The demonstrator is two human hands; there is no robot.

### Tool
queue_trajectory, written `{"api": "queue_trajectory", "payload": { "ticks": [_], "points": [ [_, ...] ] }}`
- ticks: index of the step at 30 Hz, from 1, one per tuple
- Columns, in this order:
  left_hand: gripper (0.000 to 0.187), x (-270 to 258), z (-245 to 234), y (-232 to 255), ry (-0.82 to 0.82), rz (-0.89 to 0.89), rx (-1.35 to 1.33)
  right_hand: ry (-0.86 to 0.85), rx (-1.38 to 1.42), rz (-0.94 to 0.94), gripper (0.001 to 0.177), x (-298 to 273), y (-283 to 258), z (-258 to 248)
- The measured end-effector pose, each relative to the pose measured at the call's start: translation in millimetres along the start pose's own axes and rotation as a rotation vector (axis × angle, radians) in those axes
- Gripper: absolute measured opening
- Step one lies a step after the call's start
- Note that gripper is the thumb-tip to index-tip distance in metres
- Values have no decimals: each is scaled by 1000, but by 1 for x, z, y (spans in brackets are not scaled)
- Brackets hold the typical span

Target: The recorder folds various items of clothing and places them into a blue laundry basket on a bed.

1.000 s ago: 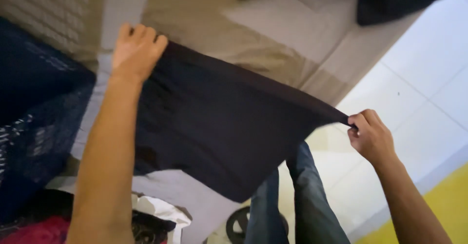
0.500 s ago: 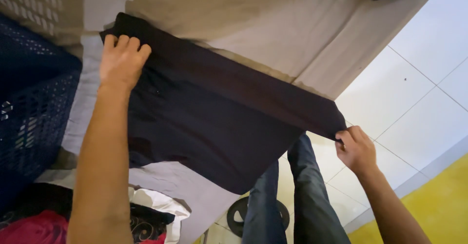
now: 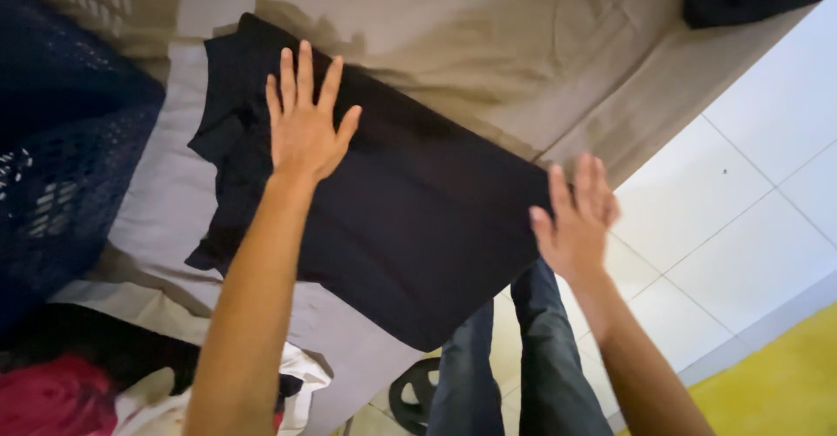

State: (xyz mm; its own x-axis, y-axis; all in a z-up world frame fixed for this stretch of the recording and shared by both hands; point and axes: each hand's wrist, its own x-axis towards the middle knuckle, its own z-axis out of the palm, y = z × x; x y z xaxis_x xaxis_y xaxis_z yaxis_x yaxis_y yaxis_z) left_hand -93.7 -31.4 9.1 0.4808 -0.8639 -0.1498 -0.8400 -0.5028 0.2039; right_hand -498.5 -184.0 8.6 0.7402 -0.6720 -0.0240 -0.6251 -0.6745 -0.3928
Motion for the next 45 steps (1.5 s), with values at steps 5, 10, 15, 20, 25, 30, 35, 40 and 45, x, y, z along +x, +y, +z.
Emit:
{"api": "queue_trajectory", "payload": {
  "ticks": [5, 10, 15, 20, 25, 30, 35, 40, 45],
  "points": [
    [73, 1, 20, 0, -214, -151, 59, -101, -170, -14, 67, 18, -16, 37],
    [69, -46, 18, -12, -42, -179, -4, -123, -217, -37, 67, 17, -18, 34],
    [58, -166, 31, -54, 247, -507, -61, -58, -198, -79, 71, 12, -39, 24],
    [65, -304, 120, -120, 456, -1194, -302, -16, -73, -303, 63, 12, -97, 19],
    [48, -352, 198, -129, 767, -1203, -1134, -133, 108, -578, 56, 16, -163, 40],
    [28, -319, 202, -108, 992, -1262, -1049, -314, 244, -832, 44, 36, -235, 81],
    [23, -327, 142, -63, 1342, -1269, -1388, -746, 658, -654, 30, 46, -299, 137],
    [23, -343, 100, -32, 1446, -1101, -1386, -1058, 711, -414, 32, 39, -365, 160],
    [17, -352, 49, -17, 1395, -720, -1960, -799, 685, -1322, 94, 18, -398, 137]
  ]
}}
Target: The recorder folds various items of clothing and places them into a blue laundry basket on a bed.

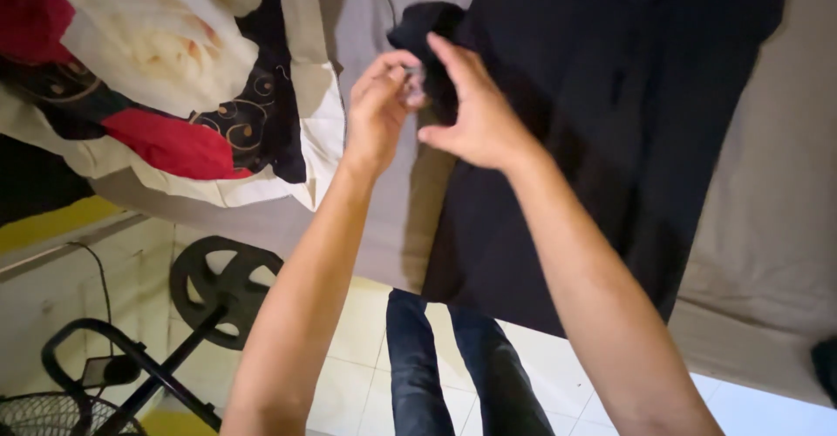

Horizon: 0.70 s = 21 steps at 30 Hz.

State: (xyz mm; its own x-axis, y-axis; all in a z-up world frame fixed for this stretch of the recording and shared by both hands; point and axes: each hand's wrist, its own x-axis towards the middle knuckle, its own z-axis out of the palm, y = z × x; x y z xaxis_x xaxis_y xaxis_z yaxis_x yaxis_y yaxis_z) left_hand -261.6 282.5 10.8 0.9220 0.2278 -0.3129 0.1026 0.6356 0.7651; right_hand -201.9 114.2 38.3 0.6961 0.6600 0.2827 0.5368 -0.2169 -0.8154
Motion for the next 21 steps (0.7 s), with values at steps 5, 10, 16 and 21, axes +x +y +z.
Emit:
{"api": "queue_trajectory", "payload": {
  "ticks": [5, 10, 16, 21],
  "points": [
    [29, 42, -28, -31, 106, 11, 142, 208, -163, 276, 57, -13, 12, 31],
    [52, 70, -36, -43, 231, 242, 654, 382, 54, 622, 31, -17, 2, 28],
    [15, 75, -14, -37, -127, -4, 475, 513, 201, 756, 23, -31, -21, 9],
    [21, 86, 6, -50, -215, 116, 371, 627, 198, 831, 19, -97, 30, 12]
  ]
}}
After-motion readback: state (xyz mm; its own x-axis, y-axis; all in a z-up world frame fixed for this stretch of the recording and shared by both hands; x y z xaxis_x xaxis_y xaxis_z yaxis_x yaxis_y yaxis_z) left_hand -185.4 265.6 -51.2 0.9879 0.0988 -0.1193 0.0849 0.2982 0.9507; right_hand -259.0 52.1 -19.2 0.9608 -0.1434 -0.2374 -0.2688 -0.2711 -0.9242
